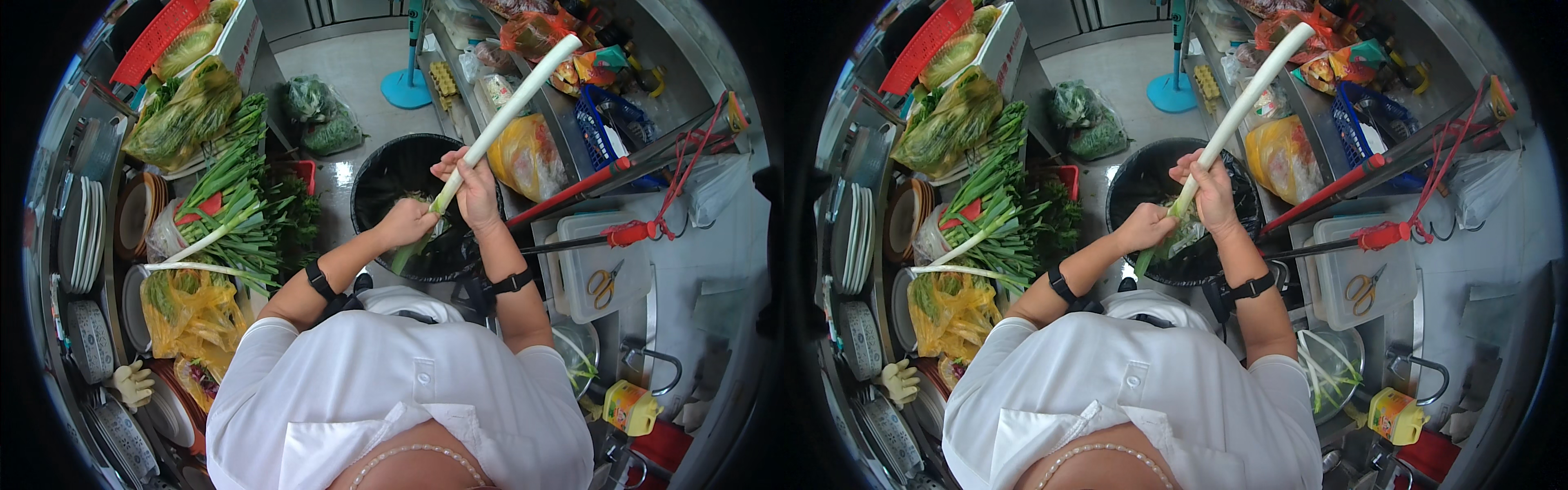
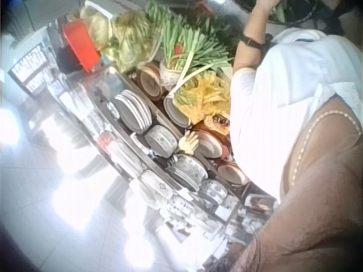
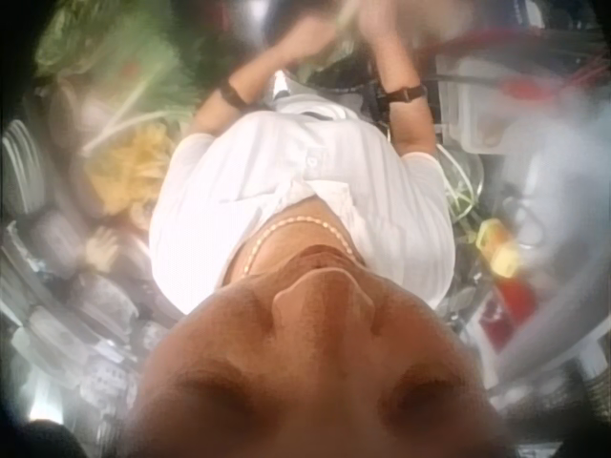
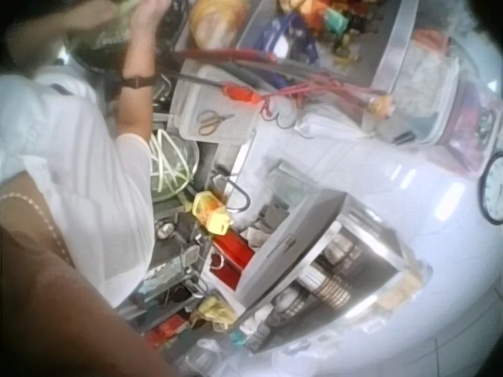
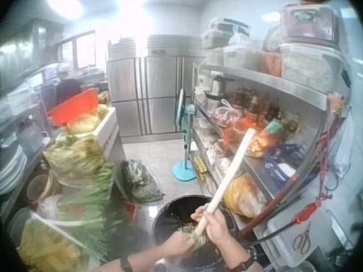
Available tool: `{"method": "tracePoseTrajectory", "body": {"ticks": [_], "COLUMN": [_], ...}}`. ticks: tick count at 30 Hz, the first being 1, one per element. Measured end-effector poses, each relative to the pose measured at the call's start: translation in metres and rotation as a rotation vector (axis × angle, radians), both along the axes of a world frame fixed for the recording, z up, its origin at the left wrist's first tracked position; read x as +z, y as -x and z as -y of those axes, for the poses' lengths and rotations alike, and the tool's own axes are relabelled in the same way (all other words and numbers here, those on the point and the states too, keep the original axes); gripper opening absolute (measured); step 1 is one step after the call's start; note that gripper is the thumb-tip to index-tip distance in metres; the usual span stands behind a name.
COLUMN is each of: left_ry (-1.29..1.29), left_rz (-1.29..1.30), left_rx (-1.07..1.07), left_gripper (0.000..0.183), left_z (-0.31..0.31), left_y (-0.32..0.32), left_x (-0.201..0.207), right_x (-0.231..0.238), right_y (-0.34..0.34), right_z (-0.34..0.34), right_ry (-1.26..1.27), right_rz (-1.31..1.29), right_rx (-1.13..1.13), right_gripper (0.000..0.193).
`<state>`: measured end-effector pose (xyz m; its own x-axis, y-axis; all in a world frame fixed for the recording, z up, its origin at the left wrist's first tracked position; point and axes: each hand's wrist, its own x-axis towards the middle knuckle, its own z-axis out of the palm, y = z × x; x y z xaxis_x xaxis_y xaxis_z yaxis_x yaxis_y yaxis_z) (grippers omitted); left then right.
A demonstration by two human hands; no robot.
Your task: The person trims the root ends off several long green onions using scissors and discards the trimmings into a trash bin. The cleaned green onions are placed into a metal bowl in the sink. The person repeats this process for multiple green onions throughout the clip.
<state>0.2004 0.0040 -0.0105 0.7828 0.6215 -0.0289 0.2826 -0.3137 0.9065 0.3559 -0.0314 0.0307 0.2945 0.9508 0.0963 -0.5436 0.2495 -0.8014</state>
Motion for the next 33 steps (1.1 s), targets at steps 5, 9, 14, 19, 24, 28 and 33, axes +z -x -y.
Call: {"method": "tracePoseTrajectory", "body": {"ticks": [5, 9, 14, 19, 24, 28, 33], "left_ry": [-0.078, 0.398, 0.769, 0.856, 0.764, 0.819, 0.550], "left_rz": [-0.127, 0.013, 0.194, 0.332, 0.392, 0.488, 0.841], "left_rx": [-0.102, 0.038, 0.090, 0.033, 0.026, 0.055, 0.206], "left_gripper": [0.036, 0.037, 0.036, 0.034, 0.032, 0.031, 0.033], "left_z": [-0.008, 0.008, 0.011, 0.002, -0.003, -0.015, -0.083], "left_y": [0.001, -0.007, -0.012, -0.006, -0.007, -0.002, 0.040], "left_x": [0.007, 0.010, 0.016, 0.024, 0.029, 0.048, 0.127], "right_x": [0.007, -0.001, -0.012, -0.015, -0.021, -0.043, -0.090], "right_y": [0.005, 0.018, 0.018, 0.013, 0.016, 0.013, -0.025], "right_z": [0.003, -0.002, -0.004, 0.002, 0.018, 0.021, 0.057], "right_ry": [-0.015, 0.002, 0.164, 0.175, 0.218, 0.231, 0.528], "right_rz": [0.251, 0.443, 0.812, 0.753, 0.598, 0.567, 0.472], "right_rx": [0.040, -0.102, -0.183, -0.007, 0.140, -0.040, 0.053], "right_gripper": [0.017, 0.018, 0.022, 0.046, 0.080, 0.078, 0.078]}}
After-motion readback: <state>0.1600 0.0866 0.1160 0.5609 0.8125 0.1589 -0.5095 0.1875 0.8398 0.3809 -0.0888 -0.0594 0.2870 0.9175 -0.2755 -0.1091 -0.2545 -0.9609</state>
